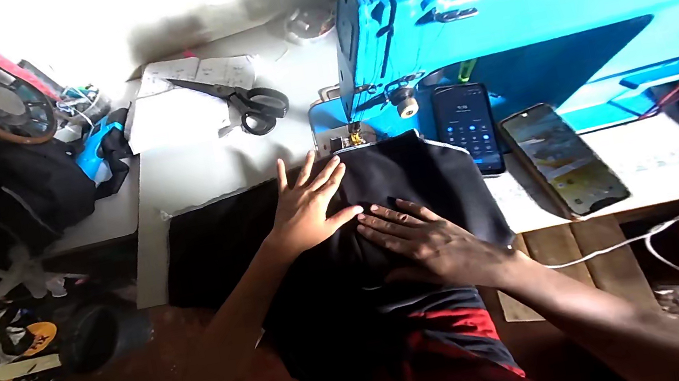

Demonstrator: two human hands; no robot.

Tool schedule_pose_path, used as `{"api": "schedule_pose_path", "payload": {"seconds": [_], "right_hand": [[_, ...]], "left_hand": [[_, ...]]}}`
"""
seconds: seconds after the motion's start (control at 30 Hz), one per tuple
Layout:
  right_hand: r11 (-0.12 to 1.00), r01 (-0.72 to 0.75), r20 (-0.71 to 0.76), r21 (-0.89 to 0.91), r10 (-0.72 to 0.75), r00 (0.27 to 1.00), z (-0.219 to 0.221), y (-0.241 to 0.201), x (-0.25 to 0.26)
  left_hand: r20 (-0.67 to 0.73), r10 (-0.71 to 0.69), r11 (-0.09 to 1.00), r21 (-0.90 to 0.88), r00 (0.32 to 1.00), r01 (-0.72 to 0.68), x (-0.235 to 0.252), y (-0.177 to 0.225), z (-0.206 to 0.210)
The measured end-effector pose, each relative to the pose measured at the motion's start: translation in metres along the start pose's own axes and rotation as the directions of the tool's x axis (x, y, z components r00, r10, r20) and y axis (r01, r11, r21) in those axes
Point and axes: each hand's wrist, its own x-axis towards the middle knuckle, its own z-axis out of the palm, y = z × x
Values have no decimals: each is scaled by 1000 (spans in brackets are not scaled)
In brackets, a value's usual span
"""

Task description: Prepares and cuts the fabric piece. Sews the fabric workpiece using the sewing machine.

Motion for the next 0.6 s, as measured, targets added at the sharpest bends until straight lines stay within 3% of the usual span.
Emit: {"api": "schedule_pose_path", "payload": {"seconds": [0.13,0.23,0.6], "right_hand": [[989,-61,-125,133,77,989,-10,7,12],[995,-90,-189,38,95,977,-8,16,27],[983,-45,-144,-175,20,989,-6,38,61]], "left_hand": [[32,-13,998,-65,999,15,-4,-5,2],[42,-34,995,-90,999,38,-2,-3,-1],[-2,-32,986,-165,999,32,10,-10,-2]]}}
